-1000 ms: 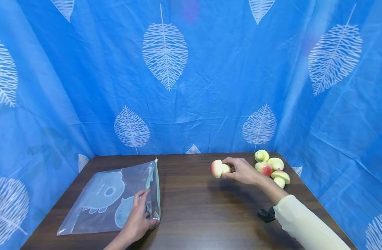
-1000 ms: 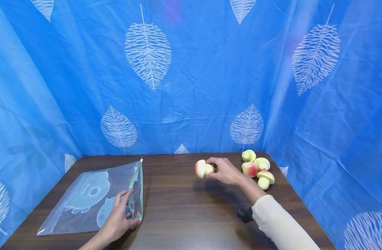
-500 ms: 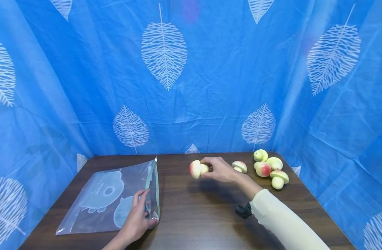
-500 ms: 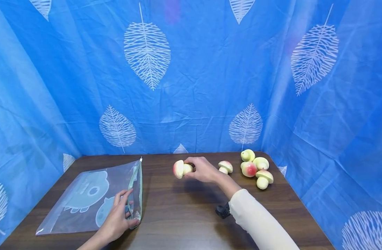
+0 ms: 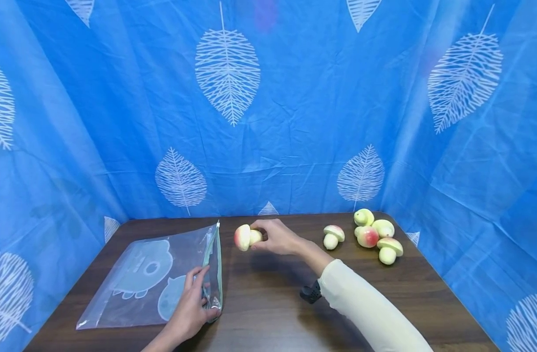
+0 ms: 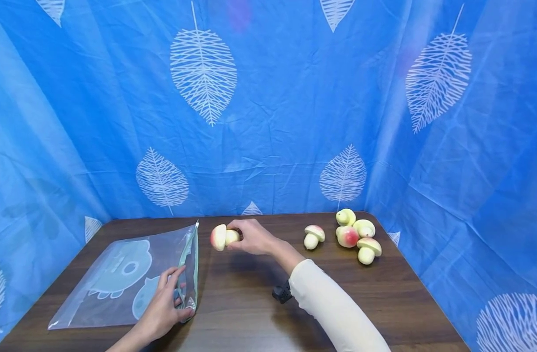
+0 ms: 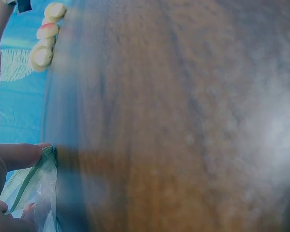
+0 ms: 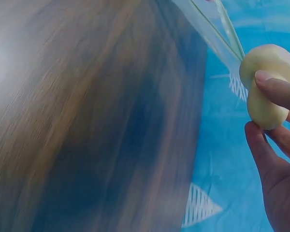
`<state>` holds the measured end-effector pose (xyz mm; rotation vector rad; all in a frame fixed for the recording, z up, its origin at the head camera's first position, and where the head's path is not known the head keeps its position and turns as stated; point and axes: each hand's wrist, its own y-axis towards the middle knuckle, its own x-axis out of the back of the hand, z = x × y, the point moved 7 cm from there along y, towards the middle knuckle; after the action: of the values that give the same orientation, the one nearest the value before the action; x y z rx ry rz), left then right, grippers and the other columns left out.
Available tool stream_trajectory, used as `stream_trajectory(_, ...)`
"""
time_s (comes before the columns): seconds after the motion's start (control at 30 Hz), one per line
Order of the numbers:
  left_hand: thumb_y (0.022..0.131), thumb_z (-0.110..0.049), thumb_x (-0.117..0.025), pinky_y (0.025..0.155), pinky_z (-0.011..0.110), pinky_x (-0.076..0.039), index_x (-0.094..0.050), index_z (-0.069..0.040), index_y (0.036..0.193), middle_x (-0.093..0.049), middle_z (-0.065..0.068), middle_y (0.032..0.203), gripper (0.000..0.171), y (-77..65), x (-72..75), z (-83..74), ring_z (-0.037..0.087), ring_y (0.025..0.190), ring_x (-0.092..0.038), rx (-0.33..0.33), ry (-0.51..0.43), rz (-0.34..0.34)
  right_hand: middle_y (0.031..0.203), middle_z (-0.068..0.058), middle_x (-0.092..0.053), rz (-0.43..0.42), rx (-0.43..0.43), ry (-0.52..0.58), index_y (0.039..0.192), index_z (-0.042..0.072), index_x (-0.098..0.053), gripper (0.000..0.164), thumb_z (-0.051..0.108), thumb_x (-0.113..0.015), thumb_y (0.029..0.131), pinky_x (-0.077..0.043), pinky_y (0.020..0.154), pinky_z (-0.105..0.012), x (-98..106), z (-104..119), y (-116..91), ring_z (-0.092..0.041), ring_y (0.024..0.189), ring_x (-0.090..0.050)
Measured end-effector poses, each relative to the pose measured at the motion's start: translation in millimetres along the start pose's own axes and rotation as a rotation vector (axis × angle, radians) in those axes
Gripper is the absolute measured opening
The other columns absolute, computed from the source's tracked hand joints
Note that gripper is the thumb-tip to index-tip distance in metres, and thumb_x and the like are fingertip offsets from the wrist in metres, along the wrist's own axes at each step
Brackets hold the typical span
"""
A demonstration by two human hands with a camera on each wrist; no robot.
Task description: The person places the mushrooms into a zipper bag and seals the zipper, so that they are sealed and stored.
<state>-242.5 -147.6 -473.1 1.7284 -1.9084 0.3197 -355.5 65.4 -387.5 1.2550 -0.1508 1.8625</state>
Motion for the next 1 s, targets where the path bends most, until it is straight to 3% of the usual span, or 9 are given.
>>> stream_trajectory(0.43,0.061,0.016,-0.089,0.080,0.041,-0.060,-0.034,0.007,0.152,-0.024,0.023,0.150,0.107,1.6,0.7,0.2,0.047,0.122,-0.054,-0.005,0.057,-0.001,0.112,-0.004,-0.072,0.032,0.022,-0.020,0.126,0.005,-0.069,0.044,0.020,-0.085,0.087,-0.050,0.075,-0.019,-44.8,26.8,40.3,-0.007,0.090,-0.061)
stream_trajectory(0.67,0.058,0.016,-0.090,0.075,0.033,-0.059,-0.036,0.007,0.152,-0.027,0.023,0.148,0.109,-0.5,0.8,-6.6,0.043,0.116,-0.059,-0.091,0.141,-0.073,0.112,-0.001,-0.072,0.095,-0.044,-0.121,0.124,0.007,-0.071,0.043,0.023,-0.085,0.088,-0.047,0.077,-0.019,-64.3,21.0,40.2,-0.008,0.091,-0.059)
stream_trajectory(0.8,0.057,0.014,-0.093,0.074,0.035,-0.059,-0.038,0.006,0.151,-0.031,0.021,0.148,0.110,-3.0,0.9,-12.5,0.036,0.109,-0.061,-0.169,0.231,-0.112,0.112,0.000,-0.072,0.099,-0.069,-0.174,0.123,0.008,-0.073,0.042,0.026,-0.086,0.087,-0.048,0.078,-0.021,-71.3,17.2,38.0,-0.009,0.094,-0.060)
stream_trajectory(1.0,0.055,0.009,-0.096,0.083,0.046,-0.058,-0.040,0.004,0.151,-0.035,0.021,0.146,0.111,-6.3,0.1,-16.9,0.036,0.111,-0.059,-0.241,0.333,-0.146,0.108,0.000,-0.066,0.055,-0.135,-0.237,0.121,0.012,-0.076,0.043,0.030,-0.088,0.085,-0.050,0.077,-0.026,-79.6,13.7,33.9,-0.012,0.096,-0.058)
